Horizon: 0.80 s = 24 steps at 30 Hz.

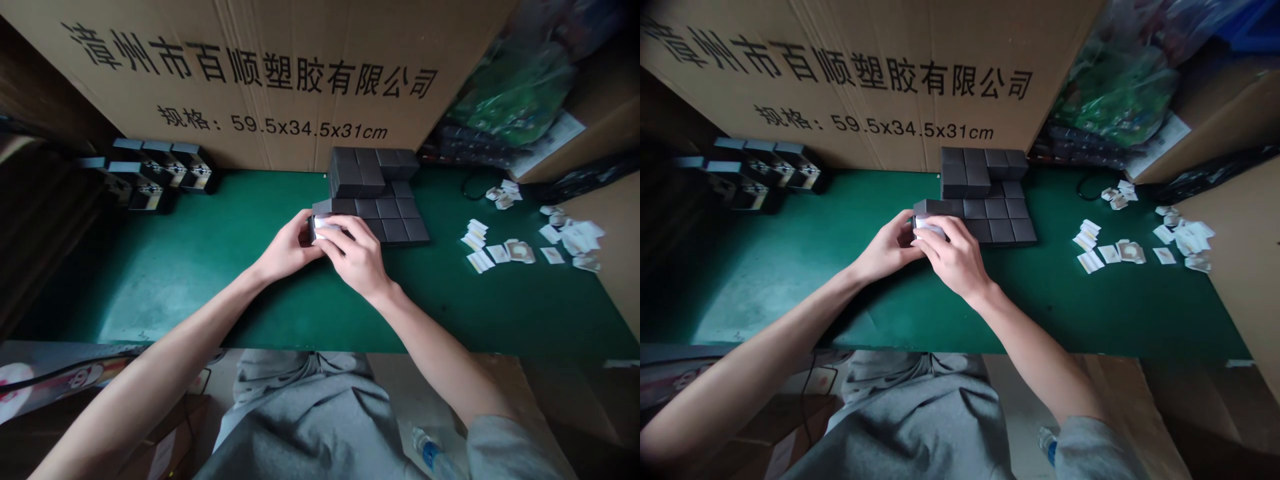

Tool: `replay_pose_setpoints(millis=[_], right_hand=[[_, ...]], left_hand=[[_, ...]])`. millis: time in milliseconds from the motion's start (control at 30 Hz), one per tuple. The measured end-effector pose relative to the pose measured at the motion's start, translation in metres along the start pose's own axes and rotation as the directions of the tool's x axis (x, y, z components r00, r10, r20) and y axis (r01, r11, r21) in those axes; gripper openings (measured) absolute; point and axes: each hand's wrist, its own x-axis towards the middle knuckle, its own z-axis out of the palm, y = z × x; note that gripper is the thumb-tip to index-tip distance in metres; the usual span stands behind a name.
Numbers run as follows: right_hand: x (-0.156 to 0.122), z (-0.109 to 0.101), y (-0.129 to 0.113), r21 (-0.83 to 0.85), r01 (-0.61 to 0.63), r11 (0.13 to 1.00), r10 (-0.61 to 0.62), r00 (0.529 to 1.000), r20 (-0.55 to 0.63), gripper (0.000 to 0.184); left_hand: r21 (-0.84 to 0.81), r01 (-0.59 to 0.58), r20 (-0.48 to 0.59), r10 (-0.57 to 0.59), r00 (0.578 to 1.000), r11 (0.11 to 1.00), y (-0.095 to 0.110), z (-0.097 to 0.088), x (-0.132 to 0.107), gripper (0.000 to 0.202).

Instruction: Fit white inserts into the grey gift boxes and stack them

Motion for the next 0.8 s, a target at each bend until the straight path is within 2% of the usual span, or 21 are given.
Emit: replay_pose_setpoints(millis=[233, 400, 600, 800], right_hand=[[-0.001, 0.001, 0.000, 0.000, -0.051, 0.999, 0.051, 0.998, 0.041, 0.015], [-0.001, -0.001, -0.001, -0.034, -0.053, 0.998, 0.054, 0.998, 0.042, 0.014], [-0.002, 0.000, 0.004, 0.043, -0.020, 0.999, 0.018, 1.000, 0.026, 0.014], [0.002, -0.004, 0.011, 0.106, 0.017, 0.994, -0.028, 0.994, 0.107, 0.024]], left_hand=[[0.008, 0.001, 0.009, -0.001, 1.000, 1.000, 0.000, 0.000, 0.000, 0.047], [0.070, 0.012, 0.003, -0.013, 1.000, 0.997, 0.000, -0.001, -0.001, 0.046], [0.033, 0.019, 0.001, -0.019, 1.000, 0.999, 0.001, 0.000, -0.001, 0.047], [-0.004, 0.053, -0.026, -0.053, 0.998, 0.999, 0.002, -0.001, 0.000, 0.048]])
